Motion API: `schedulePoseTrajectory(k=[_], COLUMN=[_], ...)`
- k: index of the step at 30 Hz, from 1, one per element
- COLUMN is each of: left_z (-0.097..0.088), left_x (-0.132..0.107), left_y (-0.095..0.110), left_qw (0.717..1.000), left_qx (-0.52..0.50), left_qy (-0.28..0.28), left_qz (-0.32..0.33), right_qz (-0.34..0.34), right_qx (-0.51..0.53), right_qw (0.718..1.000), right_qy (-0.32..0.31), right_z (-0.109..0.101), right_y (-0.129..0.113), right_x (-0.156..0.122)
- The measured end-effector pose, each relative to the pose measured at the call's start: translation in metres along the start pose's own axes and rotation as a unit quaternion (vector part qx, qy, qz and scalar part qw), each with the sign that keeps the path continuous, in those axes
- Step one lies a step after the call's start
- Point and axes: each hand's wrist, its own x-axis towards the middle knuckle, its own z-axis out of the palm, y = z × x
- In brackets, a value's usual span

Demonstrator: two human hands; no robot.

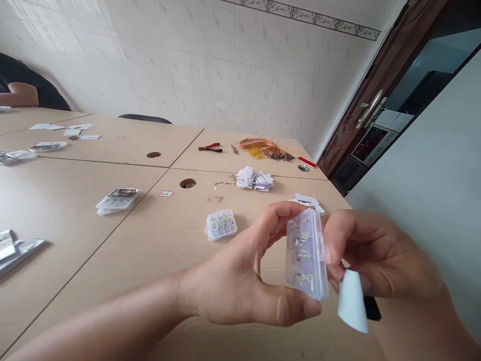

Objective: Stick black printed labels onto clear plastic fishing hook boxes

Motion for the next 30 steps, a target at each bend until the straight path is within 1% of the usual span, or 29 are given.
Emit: schedulePoseTrajectory(k=[2,4,6,7,8,11,12,14,16,18,20,21,25,27,30], left_z=[-0.001,-0.001,0.0,0.001,0.001,0.003,0.003,0.003,0.003,0.003,0.003,0.003,0.006,0.006,0.006], left_x=[-0.001,-0.001,-0.001,0.0,0.0,0.004,0.005,0.006,0.004,0.002,-0.001,-0.001,-0.001,0.0,-0.001], left_y=[-0.002,-0.002,0.0,0.001,0.002,0.005,0.006,0.008,0.01,0.013,0.015,0.015,0.016,0.017,0.016], left_qw=[1.0,1.0,1.0,1.0,0.998,0.986,0.983,0.981,0.981,0.981,0.982,0.983,0.988,0.986,0.977], left_qx=[-0.001,-0.003,-0.009,-0.014,-0.022,-0.069,-0.083,-0.083,-0.055,-0.044,-0.054,-0.059,-0.084,-0.115,-0.151], left_qy=[-0.016,-0.019,-0.001,0.018,0.038,0.091,0.102,0.121,0.136,0.138,0.129,0.12,0.091,0.098,0.124], left_qz=[0.009,0.014,0.003,-0.015,-0.042,-0.122,-0.132,-0.127,-0.123,-0.131,-0.131,-0.127,-0.089,-0.073,-0.088], right_qz=[0.001,-0.001,0.001,0.005,0.012,0.036,0.042,0.052,0.047,0.017,-0.021,-0.036,-0.074,-0.097,-0.13], right_qx=[-0.012,-0.024,-0.047,-0.058,-0.068,-0.067,-0.062,-0.078,-0.142,-0.22,-0.275,-0.295,-0.378,-0.414,-0.439], right_qw=[1.0,1.0,0.999,0.998,0.998,0.996,0.994,0.988,0.97,0.94,0.914,0.907,0.883,0.864,0.845], right_qy=[-0.006,-0.014,-0.022,-0.02,-0.009,0.053,0.076,0.126,0.19,0.259,0.298,0.3,0.267,0.27,0.277], right_z=[0.0,-0.001,-0.001,0.0,0.0,0.002,0.003,0.007,0.012,0.019,0.027,0.032,0.046,0.048,0.046], right_y=[-0.002,-0.003,-0.004,-0.005,-0.006,-0.011,-0.013,-0.015,-0.016,-0.014,-0.011,-0.01,-0.004,-0.002,-0.002], right_x=[0.001,0.001,0.001,0.001,0.001,0.0,0.0,-0.001,-0.003,-0.005,-0.006,-0.006,-0.003,0.0,0.0])
